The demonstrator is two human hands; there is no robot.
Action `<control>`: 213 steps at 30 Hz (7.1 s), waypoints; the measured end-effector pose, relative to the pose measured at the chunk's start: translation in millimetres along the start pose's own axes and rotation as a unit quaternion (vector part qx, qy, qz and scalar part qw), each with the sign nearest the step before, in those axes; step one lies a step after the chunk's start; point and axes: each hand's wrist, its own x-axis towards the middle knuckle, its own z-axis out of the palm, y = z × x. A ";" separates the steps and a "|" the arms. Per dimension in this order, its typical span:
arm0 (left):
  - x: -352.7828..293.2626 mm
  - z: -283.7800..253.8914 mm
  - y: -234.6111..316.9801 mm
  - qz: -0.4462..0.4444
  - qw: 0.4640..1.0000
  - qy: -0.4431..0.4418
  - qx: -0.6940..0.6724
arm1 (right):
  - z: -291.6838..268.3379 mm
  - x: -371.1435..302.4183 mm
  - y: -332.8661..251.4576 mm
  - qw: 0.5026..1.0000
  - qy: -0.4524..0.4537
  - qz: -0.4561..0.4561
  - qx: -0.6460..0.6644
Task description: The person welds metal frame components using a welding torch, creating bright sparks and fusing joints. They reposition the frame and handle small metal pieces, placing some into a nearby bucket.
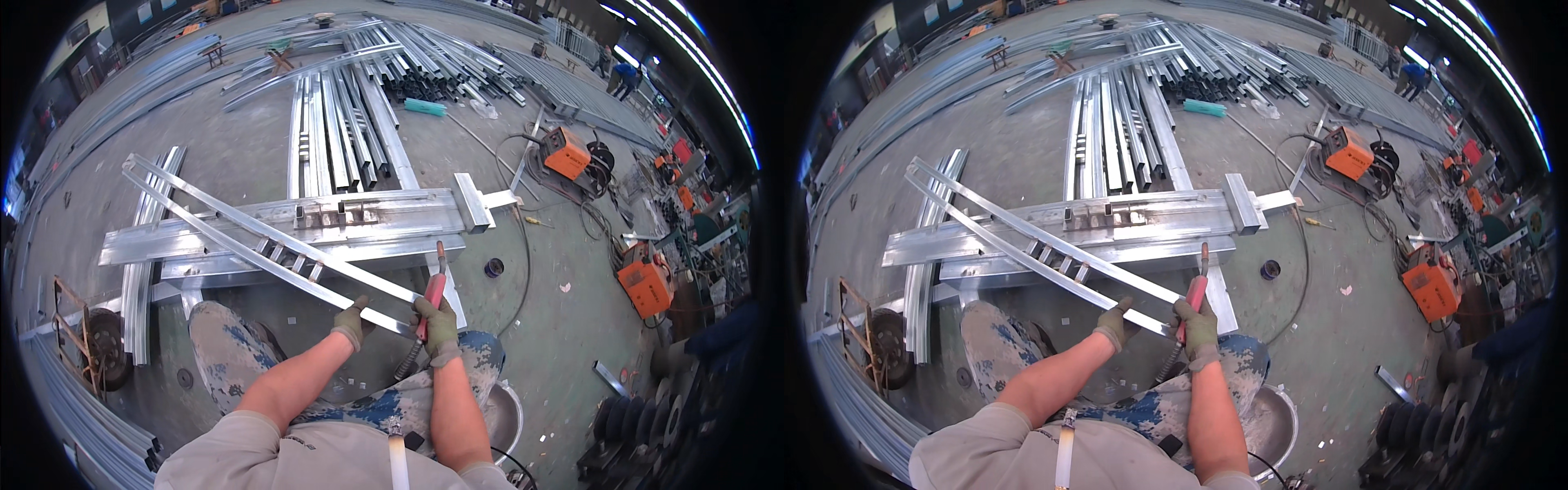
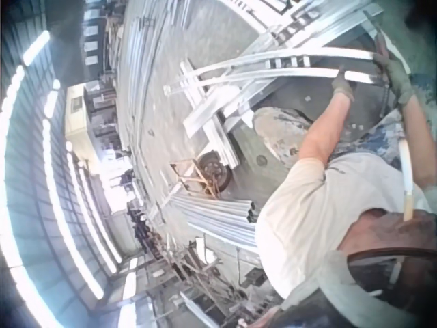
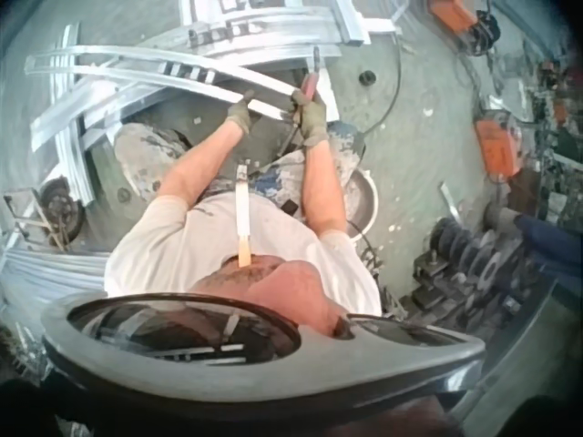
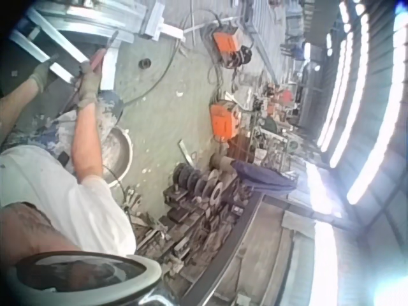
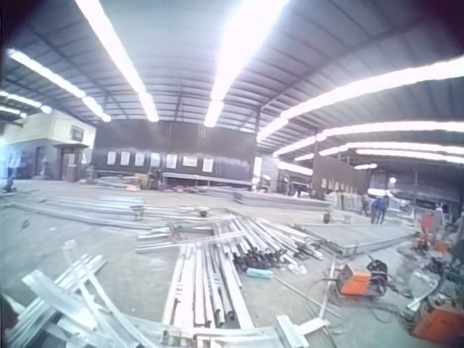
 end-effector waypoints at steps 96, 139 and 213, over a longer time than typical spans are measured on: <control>-139.5 46.6 52.7 0.174 0.966 0.033 0.189 | 70.2 -78.8 8.3 0.959 0.023 -0.175 -0.221; -42.7 -12.1 25.5 -0.053 0.976 -0.206 0.041 | 80.4 -70.2 -12.0 0.931 0.030 -0.167 -0.323; -76.4 29.1 -13.7 0.102 0.930 0.183 0.302 | 15.7 -6.4 16.9 0.978 -0.055 -0.123 -0.157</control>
